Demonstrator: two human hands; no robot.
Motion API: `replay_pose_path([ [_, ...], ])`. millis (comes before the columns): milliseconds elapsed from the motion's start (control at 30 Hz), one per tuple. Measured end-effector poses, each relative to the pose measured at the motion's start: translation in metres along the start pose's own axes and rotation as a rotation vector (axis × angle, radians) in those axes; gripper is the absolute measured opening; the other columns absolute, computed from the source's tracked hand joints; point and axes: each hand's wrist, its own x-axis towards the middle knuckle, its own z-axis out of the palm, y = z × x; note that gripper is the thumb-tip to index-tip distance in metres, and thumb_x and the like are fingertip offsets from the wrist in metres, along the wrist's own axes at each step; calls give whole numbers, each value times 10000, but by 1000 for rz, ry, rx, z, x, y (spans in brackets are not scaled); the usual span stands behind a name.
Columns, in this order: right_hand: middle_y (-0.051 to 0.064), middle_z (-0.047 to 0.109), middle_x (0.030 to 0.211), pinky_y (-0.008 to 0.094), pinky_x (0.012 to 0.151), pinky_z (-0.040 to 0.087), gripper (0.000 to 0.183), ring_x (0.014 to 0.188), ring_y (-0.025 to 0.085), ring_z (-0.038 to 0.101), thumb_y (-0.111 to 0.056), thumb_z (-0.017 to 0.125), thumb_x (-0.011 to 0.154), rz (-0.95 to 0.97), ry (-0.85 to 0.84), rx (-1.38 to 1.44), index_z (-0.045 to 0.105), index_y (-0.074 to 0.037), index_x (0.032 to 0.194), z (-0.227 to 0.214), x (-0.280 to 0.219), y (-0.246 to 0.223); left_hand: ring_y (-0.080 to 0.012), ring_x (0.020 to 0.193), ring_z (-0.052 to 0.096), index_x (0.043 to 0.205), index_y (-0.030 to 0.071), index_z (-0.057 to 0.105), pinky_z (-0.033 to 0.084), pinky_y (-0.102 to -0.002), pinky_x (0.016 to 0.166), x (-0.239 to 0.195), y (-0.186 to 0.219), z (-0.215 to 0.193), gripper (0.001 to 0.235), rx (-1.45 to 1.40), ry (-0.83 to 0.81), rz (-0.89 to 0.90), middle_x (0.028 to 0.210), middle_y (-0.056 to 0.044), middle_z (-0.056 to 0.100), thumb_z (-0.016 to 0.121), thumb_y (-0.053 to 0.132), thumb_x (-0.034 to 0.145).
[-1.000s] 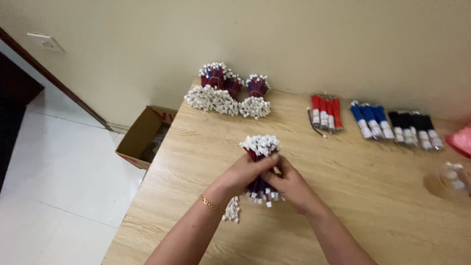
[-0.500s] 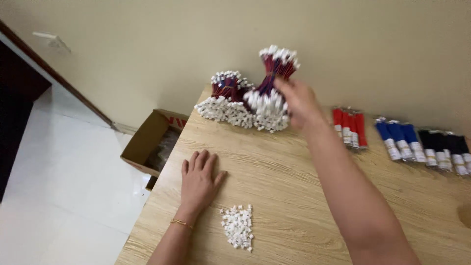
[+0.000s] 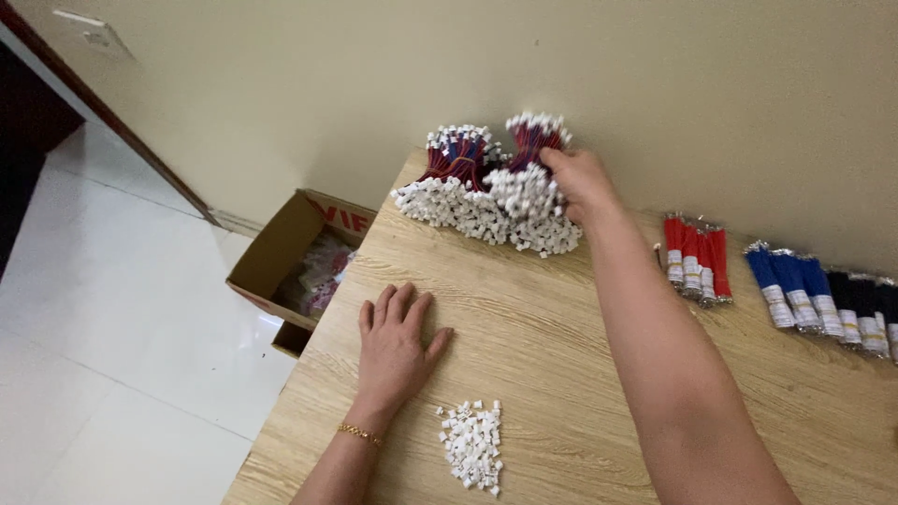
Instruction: Assembling small wire harnesses by attaching plastic connectors to wire ends and bundling them on a workbench
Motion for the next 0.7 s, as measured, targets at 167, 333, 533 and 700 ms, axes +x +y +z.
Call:
replay_pose_path([
  [167, 139, 684, 1039, 461, 801, 525, 466, 1029, 314, 646, -447, 684, 844, -100, 102, -330, 682, -64, 1110, -21, -15, -6, -263, 1374, 337, 1287, 252, 543, 225, -544, 1117, 0, 0, -3, 544, -30, 19, -5, 1375, -46, 458, 605, 547, 834],
  [333, 249, 516, 1340, 493, 1053, 384, 513, 1265, 370, 486, -283, 570, 974, -259, 100, -160, 457, 30, 1364, -85, -112, -23, -277, 1353, 374, 1271, 249, 557, 251, -548, 1102, -2, -1, 2, 530, -22, 59, 25, 1352, -55, 482, 621, 535, 829],
  [533, 301, 567, 1246, 531, 1051, 397, 511, 1225, 440, 508, -284, 630, 902, -76, 83, -328, 541, 27, 1297, -162, -245, 115, -275, 1365, 366, 1279, 246, 548, 243, -547, 1108, -1, 1, -2, 545, -12, 78, 35, 1366, -49, 475, 598, 551, 829],
  [700, 214, 627, 1188, 361, 909, 499, 354, 1083, 307, 580, 36, 658, 834, -190, 607, -462, 692, 22, 1186, -212, -398, 268, -309, 1390, 287, 1314, 170, 538, 133, -530, 1143, -4, 9, -16, 590, -55, -37, 30, 1457, -99, 420, 517, 563, 874],
])
